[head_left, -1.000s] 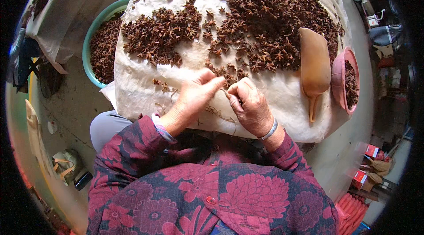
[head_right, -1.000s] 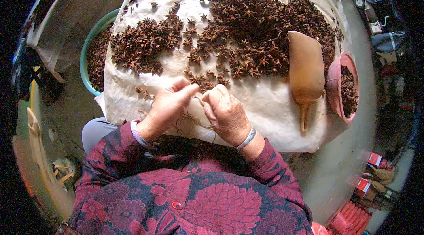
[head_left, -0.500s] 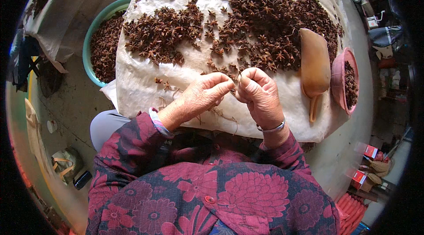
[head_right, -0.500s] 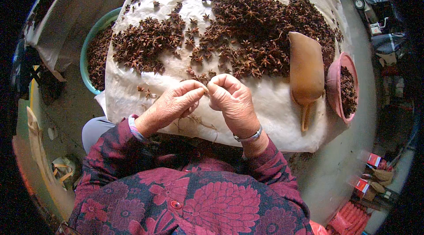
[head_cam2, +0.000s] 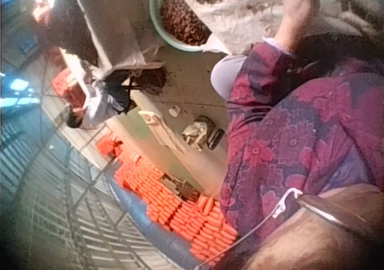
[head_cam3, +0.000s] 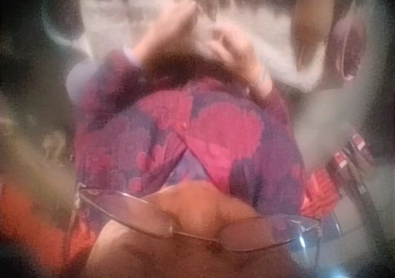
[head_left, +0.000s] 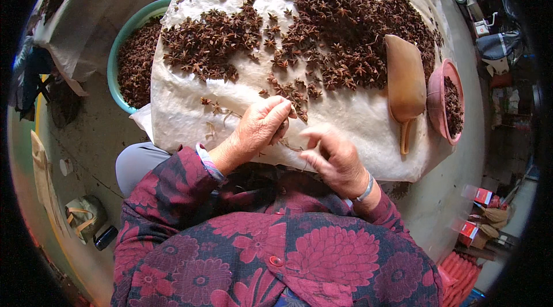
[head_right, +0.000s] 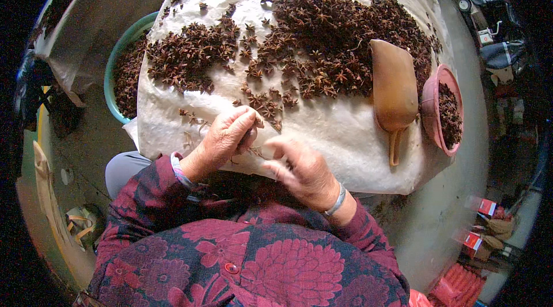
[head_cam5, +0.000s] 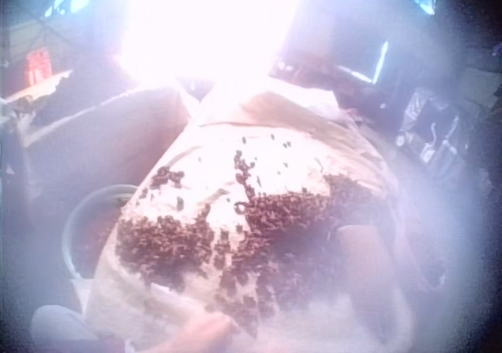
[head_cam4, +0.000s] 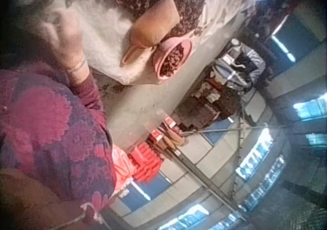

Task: The person sits at a low table and sorts star anise by hand, removing stems and debris from the pile. They use a plastic scoop to move the spice and a metal cup to transfer portions, working continuously on the task.

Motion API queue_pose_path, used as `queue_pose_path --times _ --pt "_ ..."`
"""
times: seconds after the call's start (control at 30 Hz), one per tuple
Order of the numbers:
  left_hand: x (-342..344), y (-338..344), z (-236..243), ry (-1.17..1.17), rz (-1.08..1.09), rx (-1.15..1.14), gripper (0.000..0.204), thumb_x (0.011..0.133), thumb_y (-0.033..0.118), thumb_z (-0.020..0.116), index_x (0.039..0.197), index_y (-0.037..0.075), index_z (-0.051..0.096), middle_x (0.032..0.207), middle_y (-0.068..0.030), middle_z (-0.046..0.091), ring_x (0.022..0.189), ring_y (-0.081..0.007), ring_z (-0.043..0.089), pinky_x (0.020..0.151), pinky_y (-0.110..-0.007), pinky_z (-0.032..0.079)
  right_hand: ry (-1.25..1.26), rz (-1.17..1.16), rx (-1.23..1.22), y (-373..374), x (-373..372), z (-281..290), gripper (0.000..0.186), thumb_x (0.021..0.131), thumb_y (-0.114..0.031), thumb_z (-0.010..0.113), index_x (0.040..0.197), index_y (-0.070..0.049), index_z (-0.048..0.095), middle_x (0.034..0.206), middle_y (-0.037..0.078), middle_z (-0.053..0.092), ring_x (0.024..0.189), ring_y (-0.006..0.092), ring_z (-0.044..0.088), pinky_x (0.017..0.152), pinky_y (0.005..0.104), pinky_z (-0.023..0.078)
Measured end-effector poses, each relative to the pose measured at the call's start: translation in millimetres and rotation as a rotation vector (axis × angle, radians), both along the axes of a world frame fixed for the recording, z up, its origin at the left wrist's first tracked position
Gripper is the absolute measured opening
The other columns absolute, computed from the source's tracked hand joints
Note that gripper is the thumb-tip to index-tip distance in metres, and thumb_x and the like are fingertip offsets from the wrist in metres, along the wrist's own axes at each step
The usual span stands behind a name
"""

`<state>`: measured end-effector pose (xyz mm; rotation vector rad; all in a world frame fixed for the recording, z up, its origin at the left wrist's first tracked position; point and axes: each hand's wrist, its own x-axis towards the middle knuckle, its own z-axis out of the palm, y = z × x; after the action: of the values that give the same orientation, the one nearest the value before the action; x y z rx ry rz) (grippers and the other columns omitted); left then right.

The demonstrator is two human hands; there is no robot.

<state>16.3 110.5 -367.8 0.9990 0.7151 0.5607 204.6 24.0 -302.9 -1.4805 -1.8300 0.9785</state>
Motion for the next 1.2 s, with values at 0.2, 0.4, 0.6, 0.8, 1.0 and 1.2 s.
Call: queue_pose_path --times 0.2,0.4,0.6,0.8,1.0,1.2 --pt "0 -9 -2 0.036 -0.107 0.047 0.026 0.108 0.025 0.051 0.096 0.005 0.064 0.068 0.0031 0.054 0.056 -0.0053 0.048 0.050 -0.023 0.038 -0.157 -0.073 0.415 19 -9 -25 0.016 0.087 -0.002 0.074 0.098 -0.004 0.062 0.086 0.011 0.059 0.073 0.0276 0.060 0.064 0.0343 0.049" --pt "-1 -4 -7 -0.079 -0.175 -0.042 0.019 0.103 0.024 0.063 0.101 0.006 0.068 0.076 0.0068 0.056 0.068 -0.0033 0.050 0.059 -0.022 0.043 0.029 -0.173 0.142 22 -5 -34 0.011 0.090 -0.006 0.072 0.093 -0.005 0.062 0.085 0.011 0.060 0.074 0.0269 0.061 0.065 0.0357 0.049" --pt "2 -2 -3 -0.034 -0.188 -0.011 0.017 0.103 0.022 0.062 0.098 0.006 0.067 0.074 0.0077 0.055 0.065 -0.0023 0.048 0.056 -0.021 0.039 0.298 -0.233 -0.150 21 -2 -47 0.013 0.097 -0.013 0.067 0.092 -0.004 0.061 0.080 0.006 0.057 0.074 0.0174 0.056 0.068 0.0308 0.046" --pt "-18 24 11 -0.060 -0.019 -0.196 0.018 0.102 0.021 0.058 0.091 0.008 0.063 0.062 0.0045 0.050 0.050 -0.0041 0.041 0.045 -0.022 0.031 0.266 -0.074 -0.345 16 8 -32 0.014 0.097 -0.015 0.067 0.090 -0.004 0.064 0.083 0.005 0.061 0.080 0.0143 0.059 0.074 0.0305 0.049" --pt "-25 52 13 -0.058 0.383 -0.077 0.016 0.101 0.015 0.059 0.086 0.009 0.061 0.058 0.0051 0.048 0.045 -0.0034 0.037 0.040 -0.021 0.027 -0.041 0.046 -0.021 33 24 -15 0.014 0.091 -0.015 0.073 0.095 -0.003 0.067 0.089 0.014 0.066 0.083 0.0281 0.067 0.074 0.0365 0.053" --pt "-26 44 18 0.181 0.194 0.091 0.018 0.097 0.018 0.064 0.082 0.008 0.064 0.064 0.0048 0.054 0.055 -0.0015 0.046 0.048 -0.020 0.036 -0.265 -0.271 0.200 80 50 -21 0.010 0.091 -0.012 0.068 0.093 -0.003 0.066 0.090 0.015 0.065 0.083 0.0311 0.067 0.072 0.0396 0.053"
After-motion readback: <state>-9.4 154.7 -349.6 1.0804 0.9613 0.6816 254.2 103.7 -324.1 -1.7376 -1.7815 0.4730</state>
